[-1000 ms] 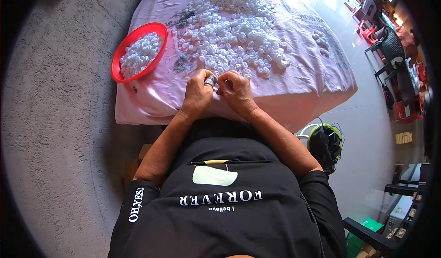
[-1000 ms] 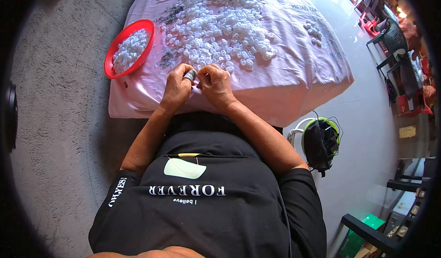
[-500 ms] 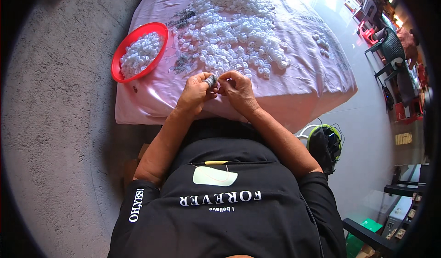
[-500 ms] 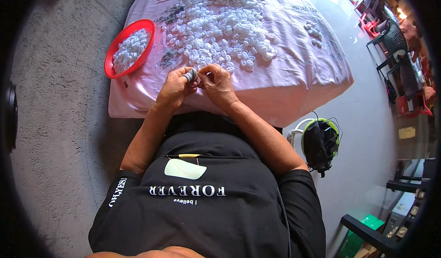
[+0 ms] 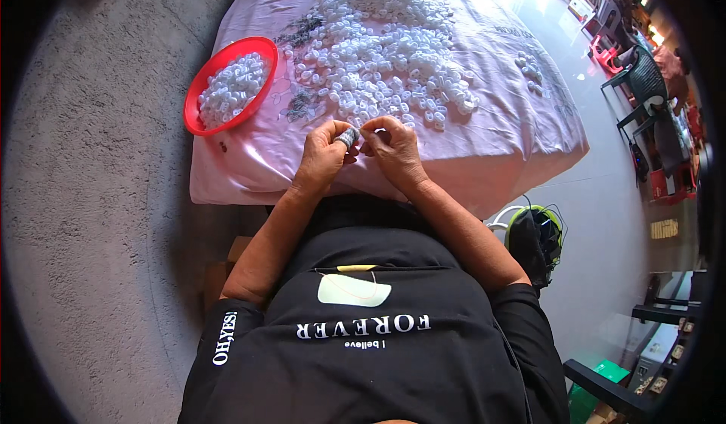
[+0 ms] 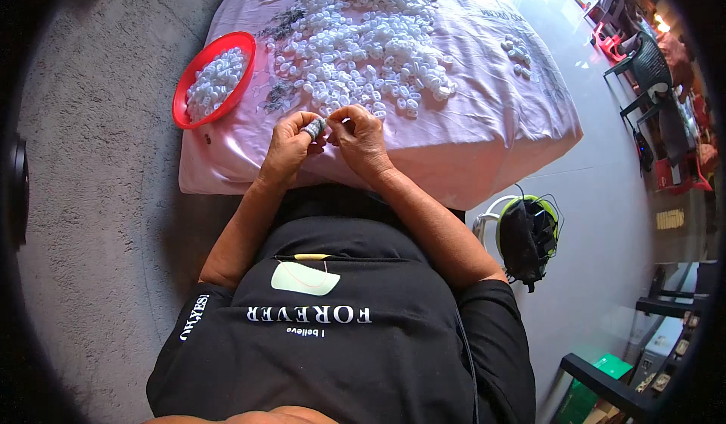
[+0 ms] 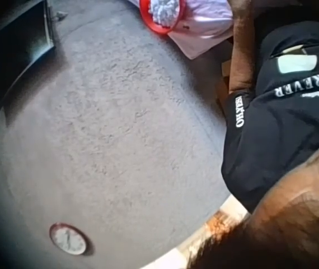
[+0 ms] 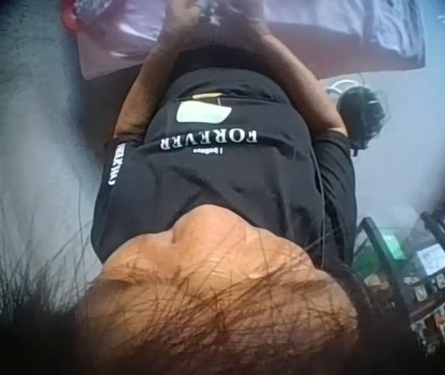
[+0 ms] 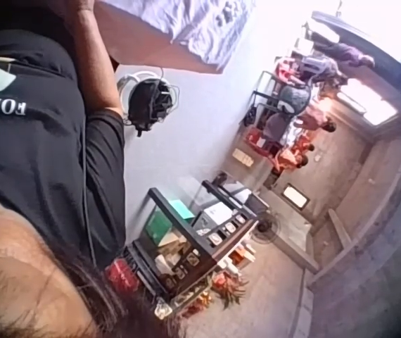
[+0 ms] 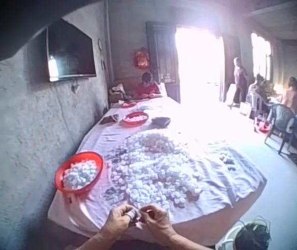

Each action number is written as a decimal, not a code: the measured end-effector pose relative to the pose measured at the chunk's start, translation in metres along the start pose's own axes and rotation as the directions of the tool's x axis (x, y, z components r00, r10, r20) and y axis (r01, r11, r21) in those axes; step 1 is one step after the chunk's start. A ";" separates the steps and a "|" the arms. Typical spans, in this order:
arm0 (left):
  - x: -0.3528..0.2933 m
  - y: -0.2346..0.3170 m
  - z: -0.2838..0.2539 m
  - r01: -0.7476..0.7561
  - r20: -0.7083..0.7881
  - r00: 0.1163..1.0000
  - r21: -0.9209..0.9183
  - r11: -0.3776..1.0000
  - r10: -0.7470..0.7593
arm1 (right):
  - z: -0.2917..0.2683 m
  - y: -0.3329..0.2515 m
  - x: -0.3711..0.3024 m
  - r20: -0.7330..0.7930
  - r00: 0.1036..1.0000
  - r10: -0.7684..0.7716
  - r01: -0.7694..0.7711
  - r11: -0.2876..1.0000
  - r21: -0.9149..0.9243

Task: The person assembles plastic cord locks by fitting small plastic components together by hand.

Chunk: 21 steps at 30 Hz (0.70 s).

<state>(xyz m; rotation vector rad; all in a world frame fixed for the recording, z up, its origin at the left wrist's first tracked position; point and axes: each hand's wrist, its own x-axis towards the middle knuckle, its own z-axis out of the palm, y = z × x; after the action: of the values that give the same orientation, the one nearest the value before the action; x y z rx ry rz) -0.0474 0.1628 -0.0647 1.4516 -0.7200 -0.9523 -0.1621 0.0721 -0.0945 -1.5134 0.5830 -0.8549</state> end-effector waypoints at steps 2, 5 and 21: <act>-0.001 0.000 0.000 0.003 -0.008 1.000 0.012 1.000 -0.003 | 0.002 -0.001 -0.002 -0.033 0.999 -0.038 0.038 0.999 0.002; -0.002 -0.001 -0.002 -0.004 -0.002 1.000 0.023 1.000 0.004 | 0.002 0.005 -0.002 -0.041 0.983 -0.176 0.173 0.982 -0.074; 0.011 -0.014 -0.087 -0.106 -0.190 0.868 0.832 0.545 0.458 | -0.005 0.008 0.003 0.049 0.999 -0.013 0.017 0.998 -0.064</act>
<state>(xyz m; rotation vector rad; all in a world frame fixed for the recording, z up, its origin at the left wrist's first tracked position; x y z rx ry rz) 0.0330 0.1970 -0.0833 2.1397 -1.1238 0.0204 -0.1630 0.0656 -0.1023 -1.5943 0.5685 -0.8152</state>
